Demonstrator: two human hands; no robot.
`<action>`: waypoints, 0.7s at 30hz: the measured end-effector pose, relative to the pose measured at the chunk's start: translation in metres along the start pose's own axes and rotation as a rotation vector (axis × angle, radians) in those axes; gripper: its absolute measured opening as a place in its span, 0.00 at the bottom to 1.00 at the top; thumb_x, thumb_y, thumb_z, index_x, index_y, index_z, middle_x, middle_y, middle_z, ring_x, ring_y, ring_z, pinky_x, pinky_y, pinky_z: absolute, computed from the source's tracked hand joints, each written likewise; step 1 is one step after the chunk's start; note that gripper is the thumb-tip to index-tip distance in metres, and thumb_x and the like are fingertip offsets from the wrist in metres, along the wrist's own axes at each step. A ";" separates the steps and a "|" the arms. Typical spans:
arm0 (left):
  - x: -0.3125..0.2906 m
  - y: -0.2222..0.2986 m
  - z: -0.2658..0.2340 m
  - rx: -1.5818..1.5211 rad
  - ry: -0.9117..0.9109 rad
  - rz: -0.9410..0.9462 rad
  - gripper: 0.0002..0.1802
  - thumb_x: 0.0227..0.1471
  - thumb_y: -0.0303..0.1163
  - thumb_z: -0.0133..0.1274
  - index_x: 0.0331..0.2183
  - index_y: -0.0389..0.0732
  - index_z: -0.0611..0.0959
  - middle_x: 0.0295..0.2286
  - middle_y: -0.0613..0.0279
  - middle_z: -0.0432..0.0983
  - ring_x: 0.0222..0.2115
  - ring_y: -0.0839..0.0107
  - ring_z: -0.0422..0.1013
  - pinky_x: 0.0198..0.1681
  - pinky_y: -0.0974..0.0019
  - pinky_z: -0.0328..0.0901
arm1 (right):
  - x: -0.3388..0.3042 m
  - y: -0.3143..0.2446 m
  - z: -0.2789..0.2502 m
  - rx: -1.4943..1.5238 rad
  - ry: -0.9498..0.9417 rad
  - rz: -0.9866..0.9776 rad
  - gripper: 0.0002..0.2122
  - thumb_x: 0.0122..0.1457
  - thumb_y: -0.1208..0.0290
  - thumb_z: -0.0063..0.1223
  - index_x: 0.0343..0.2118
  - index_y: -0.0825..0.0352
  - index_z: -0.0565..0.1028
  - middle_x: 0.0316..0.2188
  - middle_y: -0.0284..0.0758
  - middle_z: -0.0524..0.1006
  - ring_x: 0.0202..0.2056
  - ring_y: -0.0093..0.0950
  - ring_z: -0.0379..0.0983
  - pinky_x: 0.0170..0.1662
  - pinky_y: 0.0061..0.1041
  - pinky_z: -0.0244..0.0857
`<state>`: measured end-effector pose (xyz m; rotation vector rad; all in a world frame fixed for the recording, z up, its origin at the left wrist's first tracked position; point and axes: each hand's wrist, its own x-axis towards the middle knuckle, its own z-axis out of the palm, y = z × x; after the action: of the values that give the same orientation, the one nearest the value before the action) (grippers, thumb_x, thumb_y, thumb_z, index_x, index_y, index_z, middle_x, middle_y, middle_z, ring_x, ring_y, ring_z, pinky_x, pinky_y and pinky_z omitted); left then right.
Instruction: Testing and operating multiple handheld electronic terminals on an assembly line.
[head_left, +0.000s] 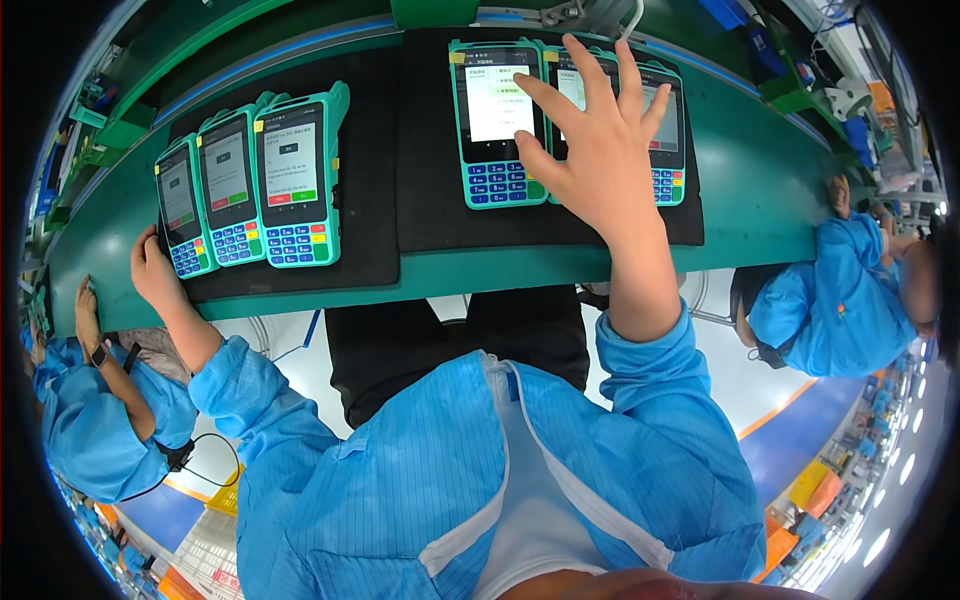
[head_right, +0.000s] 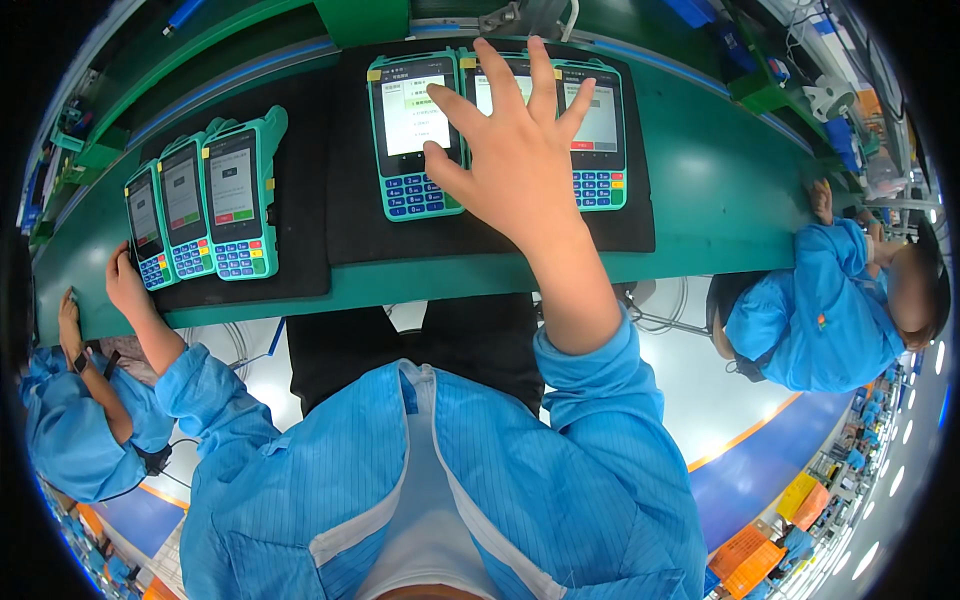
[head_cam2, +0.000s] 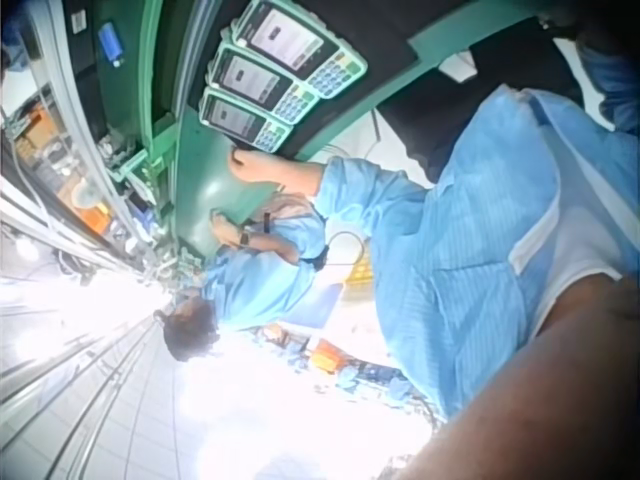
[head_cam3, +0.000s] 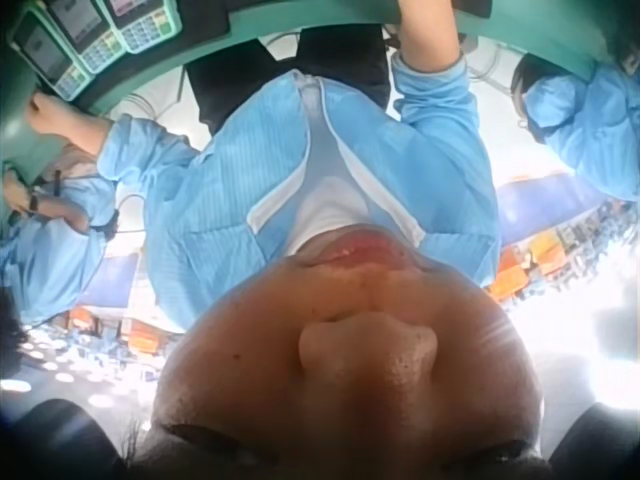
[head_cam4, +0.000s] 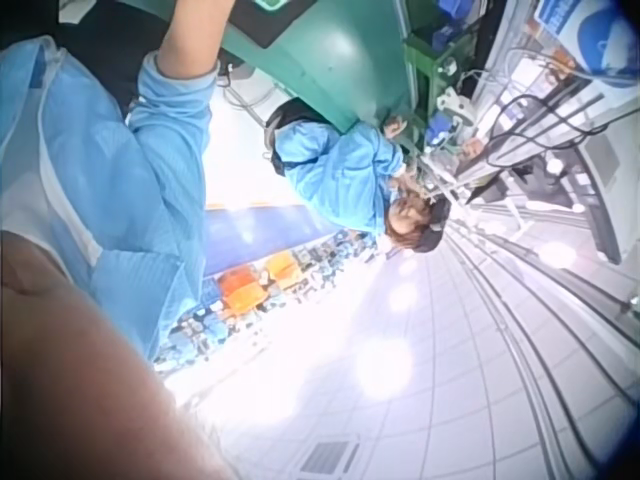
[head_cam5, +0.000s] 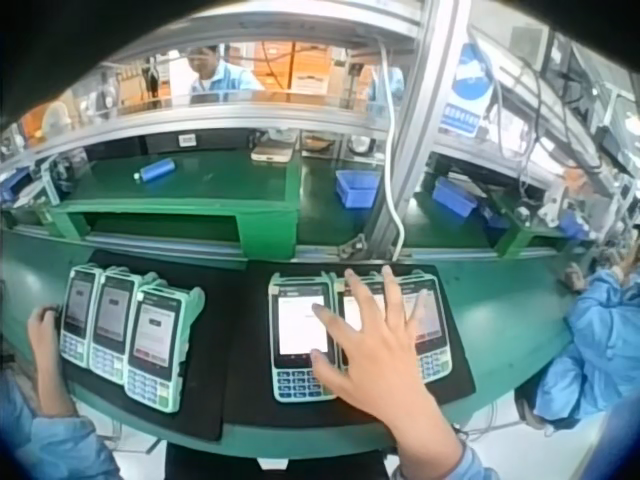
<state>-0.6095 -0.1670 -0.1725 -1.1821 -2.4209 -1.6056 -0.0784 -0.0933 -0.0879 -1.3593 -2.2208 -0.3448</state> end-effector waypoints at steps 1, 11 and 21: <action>-0.001 0.004 0.001 0.016 0.002 -0.005 0.14 0.50 0.30 0.46 0.36 0.35 0.81 0.31 0.60 0.76 0.31 0.75 0.69 0.37 0.74 0.63 | 0.000 0.000 -0.001 -0.002 0.001 0.001 0.17 0.44 0.58 0.57 0.40 0.50 0.77 0.56 0.36 0.60 0.61 0.48 0.42 0.54 0.69 0.28; -0.001 0.002 -0.001 0.019 0.020 0.000 0.14 0.50 0.31 0.46 0.36 0.35 0.82 0.31 0.60 0.77 0.31 0.75 0.70 0.37 0.73 0.63 | -0.014 0.036 -0.012 0.064 0.155 0.172 0.18 0.45 0.63 0.54 0.43 0.51 0.74 0.54 0.36 0.62 0.59 0.46 0.47 0.57 0.61 0.32; -0.009 0.012 0.005 0.078 -0.003 0.020 0.15 0.50 0.32 0.45 0.37 0.35 0.81 0.32 0.58 0.77 0.32 0.73 0.70 0.38 0.72 0.63 | -0.057 0.105 -0.014 0.917 0.316 0.694 0.13 0.56 0.78 0.43 0.45 0.70 0.70 0.43 0.42 0.72 0.46 0.28 0.68 0.50 0.23 0.59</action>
<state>-0.5940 -0.1661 -0.1689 -1.1930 -2.4413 -1.4900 0.0390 -0.0934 -0.1119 -1.2858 -1.2335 0.5973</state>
